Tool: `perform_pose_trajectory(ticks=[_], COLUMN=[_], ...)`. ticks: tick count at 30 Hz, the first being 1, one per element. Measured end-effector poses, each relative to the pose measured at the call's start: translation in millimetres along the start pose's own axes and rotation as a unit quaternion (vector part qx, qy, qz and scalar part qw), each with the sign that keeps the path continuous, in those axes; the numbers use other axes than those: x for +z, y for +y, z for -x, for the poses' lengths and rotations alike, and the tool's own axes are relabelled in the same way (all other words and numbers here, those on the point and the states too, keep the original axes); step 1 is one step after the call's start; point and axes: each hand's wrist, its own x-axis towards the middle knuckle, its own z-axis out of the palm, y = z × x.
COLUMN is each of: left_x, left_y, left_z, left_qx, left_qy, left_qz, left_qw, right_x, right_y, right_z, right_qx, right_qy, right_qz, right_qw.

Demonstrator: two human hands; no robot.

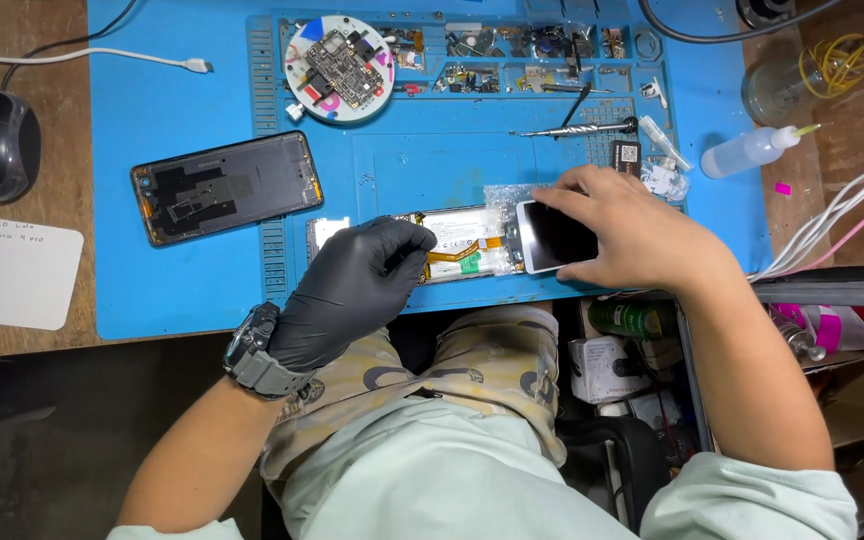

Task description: The person unwraps a new smartphone screen and places it on the workbench. They then use a metal spudger to disconnect ribbon cables from the motherboard of a disassembled phone. Finally, they lift the motherboard out of the phone's chassis.

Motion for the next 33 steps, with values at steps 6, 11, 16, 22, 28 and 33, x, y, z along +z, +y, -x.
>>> perform_pose_trajectory(ticks=[6,11,16,22,28,33], left_x=[-2,0,-2,-9,-12,-9], left_y=[5,-7,-2,-4,-18,-26], left_z=[-5,-10,-7,3,6,8], left_qx=[0.002,0.000,0.016,0.062,0.106,0.156], left_qy=[-0.005,-0.017,-0.029,-0.023,0.001,0.032], left_qz=[-0.039,-0.046,-0.060,-0.169,-0.250,-0.322], left_qw=[0.999,0.999,0.998,0.983,0.962,0.933], right_x=[3,3,-1,1,22,60], right_y=[7,10,11,10,-31,-69], right_z=[-2,-4,-2,2,-5,-34], right_qx=[0.025,0.020,0.024,0.020,-0.136,-0.193], right_qy=[0.001,-0.006,-0.015,-0.010,0.129,0.197], right_qz=[-0.006,-0.013,-0.022,-0.024,-0.040,0.033], right_qw=[1.000,1.000,0.999,0.999,0.981,0.961])
